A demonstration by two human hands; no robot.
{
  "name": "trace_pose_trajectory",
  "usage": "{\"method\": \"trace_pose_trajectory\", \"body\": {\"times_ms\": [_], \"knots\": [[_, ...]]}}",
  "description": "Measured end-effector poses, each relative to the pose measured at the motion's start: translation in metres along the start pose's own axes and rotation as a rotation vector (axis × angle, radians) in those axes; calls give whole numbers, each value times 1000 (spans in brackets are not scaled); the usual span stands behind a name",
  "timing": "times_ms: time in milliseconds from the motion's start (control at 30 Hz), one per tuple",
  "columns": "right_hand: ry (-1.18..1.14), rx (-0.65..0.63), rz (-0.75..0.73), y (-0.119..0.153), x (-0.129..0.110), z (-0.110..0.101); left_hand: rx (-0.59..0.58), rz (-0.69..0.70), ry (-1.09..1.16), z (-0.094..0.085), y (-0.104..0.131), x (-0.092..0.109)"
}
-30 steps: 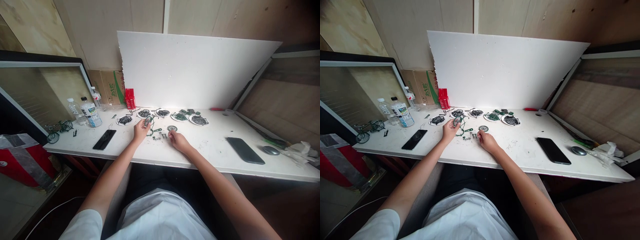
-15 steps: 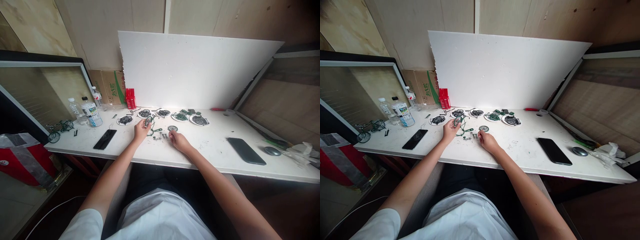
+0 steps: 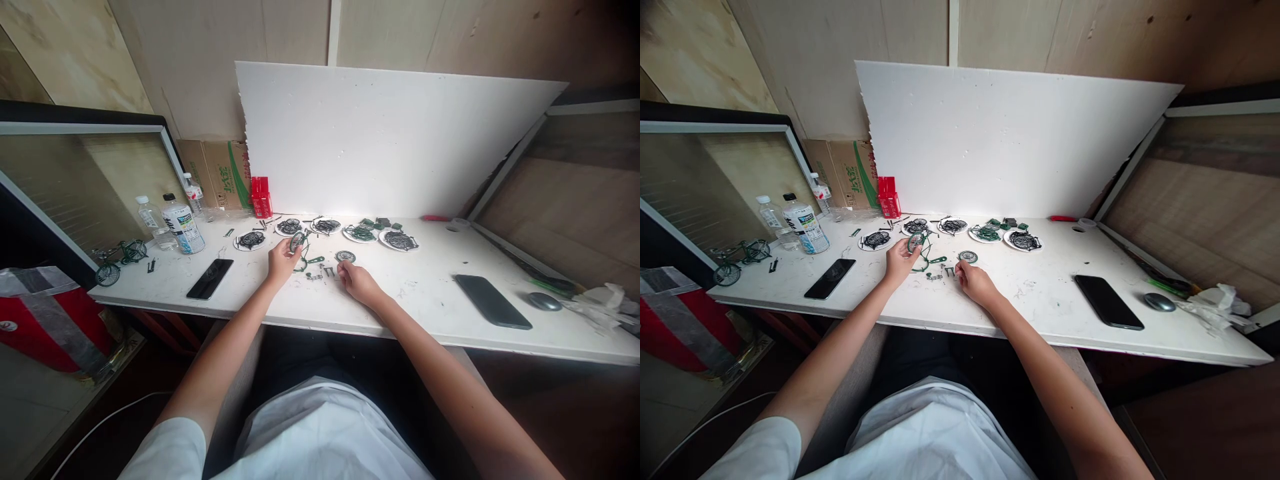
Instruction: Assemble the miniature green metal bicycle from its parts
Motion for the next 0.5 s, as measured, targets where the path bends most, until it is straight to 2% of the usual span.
{"method": "trace_pose_trajectory", "body": {"times_ms": [500], "knots": [[17,-15,19,0,1,1,-7,4,13,0,1,1]]}}
Point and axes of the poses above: each hand's wrist, its own y-axis away from the middle knuckle, its own z-axis out of the palm, x = y × z, the point moved 8 cm from there along -y, towards the middle knuckle, and after that the axes turned 5 degrees about -y, right-handed, at the moved point
